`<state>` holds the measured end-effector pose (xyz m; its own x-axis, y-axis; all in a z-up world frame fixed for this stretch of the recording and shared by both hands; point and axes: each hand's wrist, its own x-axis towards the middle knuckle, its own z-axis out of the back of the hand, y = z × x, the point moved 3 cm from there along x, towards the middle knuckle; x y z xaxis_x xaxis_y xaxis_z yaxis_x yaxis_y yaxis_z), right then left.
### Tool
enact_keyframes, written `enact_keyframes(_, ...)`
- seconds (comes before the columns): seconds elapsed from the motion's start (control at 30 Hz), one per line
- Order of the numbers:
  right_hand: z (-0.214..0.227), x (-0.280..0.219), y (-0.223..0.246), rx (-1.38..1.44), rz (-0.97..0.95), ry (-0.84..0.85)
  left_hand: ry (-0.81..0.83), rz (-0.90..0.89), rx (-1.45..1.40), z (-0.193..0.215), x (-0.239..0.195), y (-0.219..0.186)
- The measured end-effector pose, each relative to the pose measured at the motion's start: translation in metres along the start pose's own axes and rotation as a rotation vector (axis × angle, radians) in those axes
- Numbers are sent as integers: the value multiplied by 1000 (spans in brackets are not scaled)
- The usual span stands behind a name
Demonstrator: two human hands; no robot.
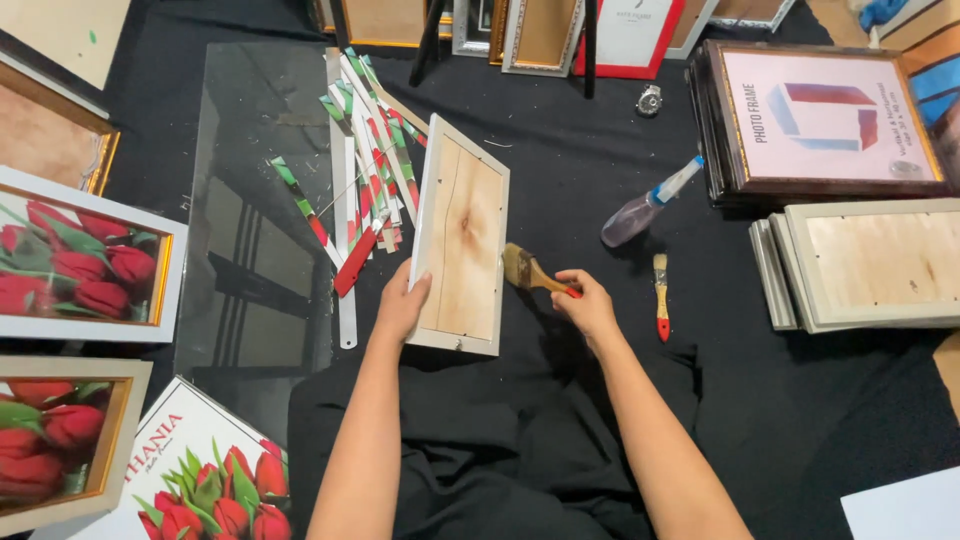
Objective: The person wipes the front and edges of a white photo frame with a dark cloth, then flips it to brush the wooden back with a paintbrush. The frame is placed with others, and a new frame back is picked up for further handling.
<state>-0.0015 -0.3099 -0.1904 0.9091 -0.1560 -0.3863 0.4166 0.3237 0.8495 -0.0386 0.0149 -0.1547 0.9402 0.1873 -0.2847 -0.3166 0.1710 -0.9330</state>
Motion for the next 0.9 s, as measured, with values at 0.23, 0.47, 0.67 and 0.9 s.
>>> enact_keyframes(0.23, -33, -77, 89, 216, 292, 53, -41, 40, -133, -25, 2, 13)
enact_keyframes(0.47, -5, -16, 2, 81, 366, -60, -55, 54, -108, -27, 16, 40)
enact_keyframes(0.67, -30, -62, 67, 344, 249, -17, -57, 116, -134, -31, 5, 20)
enact_keyframes(0.9, 8, 5, 46, -145, 408, -312, -44, 105, -170, -27, 7, 26)
